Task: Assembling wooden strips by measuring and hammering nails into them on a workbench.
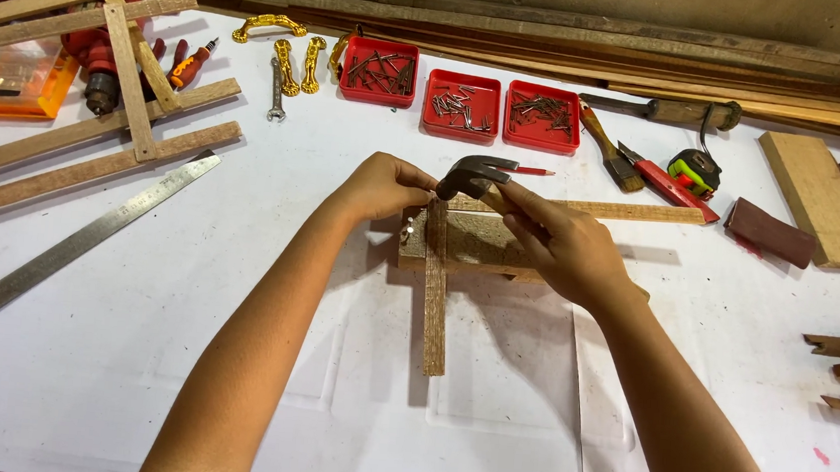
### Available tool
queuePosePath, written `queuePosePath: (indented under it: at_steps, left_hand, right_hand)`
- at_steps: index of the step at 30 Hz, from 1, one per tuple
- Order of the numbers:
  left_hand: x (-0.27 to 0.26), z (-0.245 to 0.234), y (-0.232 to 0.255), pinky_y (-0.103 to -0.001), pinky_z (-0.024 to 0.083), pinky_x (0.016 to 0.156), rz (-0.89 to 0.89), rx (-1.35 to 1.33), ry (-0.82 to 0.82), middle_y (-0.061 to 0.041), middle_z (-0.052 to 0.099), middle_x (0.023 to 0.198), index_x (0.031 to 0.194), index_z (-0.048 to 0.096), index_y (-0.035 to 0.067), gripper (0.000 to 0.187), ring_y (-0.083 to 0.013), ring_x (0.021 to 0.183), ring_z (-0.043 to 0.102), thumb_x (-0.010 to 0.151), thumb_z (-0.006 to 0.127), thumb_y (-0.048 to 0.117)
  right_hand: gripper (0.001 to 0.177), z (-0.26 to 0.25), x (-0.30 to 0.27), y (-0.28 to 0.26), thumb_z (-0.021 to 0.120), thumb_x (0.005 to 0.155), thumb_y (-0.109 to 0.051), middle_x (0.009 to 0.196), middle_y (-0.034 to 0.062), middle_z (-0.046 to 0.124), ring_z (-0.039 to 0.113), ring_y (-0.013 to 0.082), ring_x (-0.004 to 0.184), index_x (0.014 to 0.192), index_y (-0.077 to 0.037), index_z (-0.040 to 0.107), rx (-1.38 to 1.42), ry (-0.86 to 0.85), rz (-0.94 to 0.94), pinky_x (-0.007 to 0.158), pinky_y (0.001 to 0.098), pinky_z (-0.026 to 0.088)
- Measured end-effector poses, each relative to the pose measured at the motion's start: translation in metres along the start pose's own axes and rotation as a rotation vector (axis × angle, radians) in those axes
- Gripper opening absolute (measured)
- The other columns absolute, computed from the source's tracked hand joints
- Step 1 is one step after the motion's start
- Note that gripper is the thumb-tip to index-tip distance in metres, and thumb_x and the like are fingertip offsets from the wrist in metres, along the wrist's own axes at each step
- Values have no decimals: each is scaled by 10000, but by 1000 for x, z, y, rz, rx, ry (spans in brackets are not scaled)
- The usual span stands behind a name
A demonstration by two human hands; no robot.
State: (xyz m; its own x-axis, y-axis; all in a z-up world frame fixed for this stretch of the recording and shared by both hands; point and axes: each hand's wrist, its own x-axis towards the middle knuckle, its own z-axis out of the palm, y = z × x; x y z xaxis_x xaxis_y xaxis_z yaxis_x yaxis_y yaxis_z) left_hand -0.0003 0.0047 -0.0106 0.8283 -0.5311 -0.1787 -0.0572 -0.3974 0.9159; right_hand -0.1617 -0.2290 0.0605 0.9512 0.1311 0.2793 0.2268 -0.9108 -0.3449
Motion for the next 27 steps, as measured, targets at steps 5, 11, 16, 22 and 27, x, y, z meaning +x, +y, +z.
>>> queuePosePath:
  at_steps: [5, 11, 16, 22, 27]
  left_hand:
    - [-7, -2, 15, -287, 563, 805, -76, 174, -20, -40, 812, 928, 1040, 833, 157, 238, -119, 810, 740, 868, 790, 316]
    - [10, -1, 5, -313, 560, 837, -57, 249, -93, -35, 811, 949, 1032, 824, 152, 266, -134, 870, 742, 878, 775, 363]
    - [17, -2, 2, -312, 544, 841, -64, 132, -66, -36, 821, 962, 1025, 839, 141, 237, -136, 890, 738, 848, 797, 293]
    - [5, -11, 19, -325, 444, 968, -17, 215, -35, -8, 822, 1015, 1045, 838, 169, 234, -117, 967, 725, 870, 786, 317]
    - [-26, -8, 59, -529, 212, 1096, -74, 440, -26, 61, 808, 1019, 1006, 837, 262, 242, -132, 990, 669, 878, 729, 437]
  right_hand:
    - [472, -5, 2, -4, 610, 988, -409, 943, 120, 779, 758, 295, 784, 1435, -257, 603, 28, -35, 146, 694, 440, 574]
    - [457, 0, -3, 0, 622, 989, -378, 1037, 132, 777, 753, 311, 807, 1419, -222, 615, 76, 19, 82, 699, 439, 573]
    - [455, -6, -4, -10, 617, 1003, -385, 1081, 139, 775, 755, 304, 861, 1434, -240, 611, 152, 35, 102, 736, 418, 575]
    - [515, -9, -7, -7, 635, 991, -393, 942, 158, 788, 724, 248, 773, 1475, -225, 591, 240, -53, 359, 733, 371, 566]
    - [541, -1, -17, 8, 776, 885, -235, 1006, 104, 783, 719, 115, 842, 1387, -94, 632, 380, 54, 200, 757, 300, 566]
